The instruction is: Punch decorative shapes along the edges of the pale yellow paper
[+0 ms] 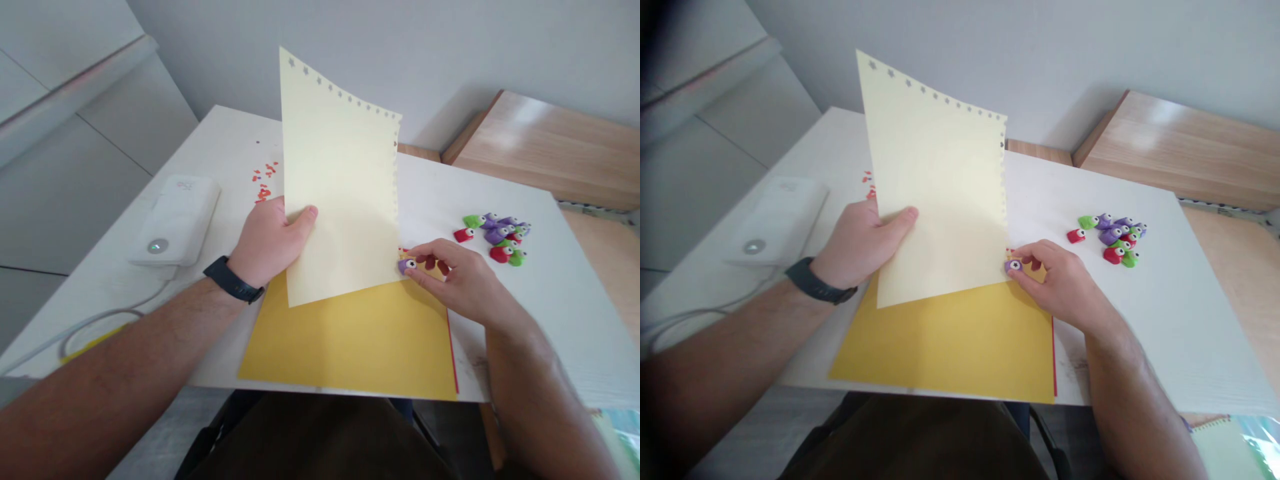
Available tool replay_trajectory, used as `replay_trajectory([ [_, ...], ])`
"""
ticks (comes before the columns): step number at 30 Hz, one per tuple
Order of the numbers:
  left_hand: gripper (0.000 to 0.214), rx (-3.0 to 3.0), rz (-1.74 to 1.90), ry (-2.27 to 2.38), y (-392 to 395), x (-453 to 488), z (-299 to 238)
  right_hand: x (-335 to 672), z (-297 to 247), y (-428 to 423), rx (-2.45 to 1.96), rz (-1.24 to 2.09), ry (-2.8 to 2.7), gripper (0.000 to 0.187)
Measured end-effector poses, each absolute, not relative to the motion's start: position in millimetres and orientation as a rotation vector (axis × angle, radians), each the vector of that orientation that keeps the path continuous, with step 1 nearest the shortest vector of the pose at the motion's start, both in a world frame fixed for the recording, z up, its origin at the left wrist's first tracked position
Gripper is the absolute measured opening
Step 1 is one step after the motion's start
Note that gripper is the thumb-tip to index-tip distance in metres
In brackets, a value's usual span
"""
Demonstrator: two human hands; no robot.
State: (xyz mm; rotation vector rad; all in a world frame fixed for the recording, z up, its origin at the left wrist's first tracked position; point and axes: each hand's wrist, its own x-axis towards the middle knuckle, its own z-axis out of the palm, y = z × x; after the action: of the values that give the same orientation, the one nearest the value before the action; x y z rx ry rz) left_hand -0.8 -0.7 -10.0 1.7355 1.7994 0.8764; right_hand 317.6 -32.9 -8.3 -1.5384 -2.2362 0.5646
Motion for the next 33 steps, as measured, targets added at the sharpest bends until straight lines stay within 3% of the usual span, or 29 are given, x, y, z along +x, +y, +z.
replay_trajectory([
  [5,0.043,1.738,0.893,1.779,0,-1,-11,317,-13,-29,-1.607,0.455,-2.03,0.031],
  [13,0.042,1.746,0.862,1.783,2,-3,-14,309,-37,-6,-1.616,0.135,-1.958,0.023],
  [33,0.043,1.724,0.938,1.717,4,-3,-19,300,-40,3,-1.621,0.142,-1.895,0.027],
])
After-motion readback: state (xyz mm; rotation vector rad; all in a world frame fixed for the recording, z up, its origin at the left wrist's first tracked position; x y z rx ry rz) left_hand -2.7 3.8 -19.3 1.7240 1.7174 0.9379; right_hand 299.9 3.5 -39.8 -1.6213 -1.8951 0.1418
